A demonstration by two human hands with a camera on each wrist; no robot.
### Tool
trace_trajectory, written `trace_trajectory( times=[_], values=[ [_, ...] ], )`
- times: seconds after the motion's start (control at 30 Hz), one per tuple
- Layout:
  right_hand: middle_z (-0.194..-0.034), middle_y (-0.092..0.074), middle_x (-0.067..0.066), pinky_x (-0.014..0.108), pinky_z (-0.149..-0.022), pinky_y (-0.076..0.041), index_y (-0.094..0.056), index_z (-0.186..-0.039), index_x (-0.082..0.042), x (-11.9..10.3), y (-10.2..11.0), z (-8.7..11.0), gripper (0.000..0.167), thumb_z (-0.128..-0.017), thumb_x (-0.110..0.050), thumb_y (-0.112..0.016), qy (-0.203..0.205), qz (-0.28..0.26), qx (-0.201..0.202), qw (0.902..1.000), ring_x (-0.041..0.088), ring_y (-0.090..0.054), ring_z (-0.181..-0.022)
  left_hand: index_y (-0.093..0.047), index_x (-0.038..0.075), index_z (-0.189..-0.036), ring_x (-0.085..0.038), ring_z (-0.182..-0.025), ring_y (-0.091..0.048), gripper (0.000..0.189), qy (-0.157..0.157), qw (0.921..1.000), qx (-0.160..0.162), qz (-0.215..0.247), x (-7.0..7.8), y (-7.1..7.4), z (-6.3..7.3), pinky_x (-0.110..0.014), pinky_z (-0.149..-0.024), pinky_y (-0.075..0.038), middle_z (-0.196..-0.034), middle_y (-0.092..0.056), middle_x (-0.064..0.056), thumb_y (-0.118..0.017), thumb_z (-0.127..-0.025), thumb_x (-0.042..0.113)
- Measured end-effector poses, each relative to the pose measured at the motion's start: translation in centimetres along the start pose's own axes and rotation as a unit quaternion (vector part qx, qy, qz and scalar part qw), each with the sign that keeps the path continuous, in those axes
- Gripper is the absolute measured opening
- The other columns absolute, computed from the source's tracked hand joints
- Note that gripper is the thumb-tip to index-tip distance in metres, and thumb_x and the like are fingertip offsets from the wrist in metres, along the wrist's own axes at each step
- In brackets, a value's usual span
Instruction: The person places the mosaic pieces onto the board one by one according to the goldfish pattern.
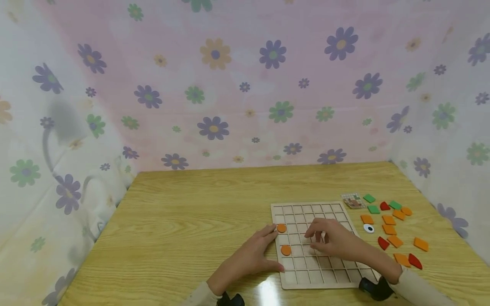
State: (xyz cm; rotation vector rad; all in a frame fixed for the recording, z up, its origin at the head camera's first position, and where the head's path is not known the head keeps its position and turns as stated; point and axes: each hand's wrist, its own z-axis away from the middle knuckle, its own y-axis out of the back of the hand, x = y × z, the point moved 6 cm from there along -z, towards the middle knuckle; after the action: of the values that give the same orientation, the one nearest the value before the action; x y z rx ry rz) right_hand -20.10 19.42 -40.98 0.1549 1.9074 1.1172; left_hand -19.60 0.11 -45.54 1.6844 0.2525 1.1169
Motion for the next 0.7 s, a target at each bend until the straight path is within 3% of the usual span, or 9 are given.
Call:
trace_trajectory(
  times=[0.47, 0.7],
  values=[
    [-0.089, -0.06, 0.002, 0.022, -0.05, -0.046, -0.066, -0.096, -0.01, 1.7, 3.6, 3.1, 0.018, -0.082, -0.002, -0.072, 0.012, 0.032, 0.052, 0.998, 0.003, -0.053, -0.07, -0.038, 0.006, -0.145, -0.025, -0.141, -0.022, 0.093, -0.001, 0.9999, -0.013, -0.004, -0.1, 0.0, -0.1, -0.044, -0.109, -0.03, -0.155, -0.024, -0.004, -0.074, -0.074, 0.054],
    [-0.087, -0.062, 0.001, 0.022, -0.049, -0.046, -0.067, -0.095, -0.007, 3.1, 5.6, 5.0, 0.021, -0.078, 0.001, -0.074, 0.005, 0.053, 0.098, 0.9937, 0.003, -0.054, -0.069, -0.038, 0.006, -0.145, -0.026, -0.141, -0.022, 0.093, -0.002, 0.9999, -0.015, -0.006, 0.1, 0.1, -0.2, -0.043, -0.108, -0.031, -0.155, -0.024, -0.004, -0.074, -0.074, 0.053]
  ],
)
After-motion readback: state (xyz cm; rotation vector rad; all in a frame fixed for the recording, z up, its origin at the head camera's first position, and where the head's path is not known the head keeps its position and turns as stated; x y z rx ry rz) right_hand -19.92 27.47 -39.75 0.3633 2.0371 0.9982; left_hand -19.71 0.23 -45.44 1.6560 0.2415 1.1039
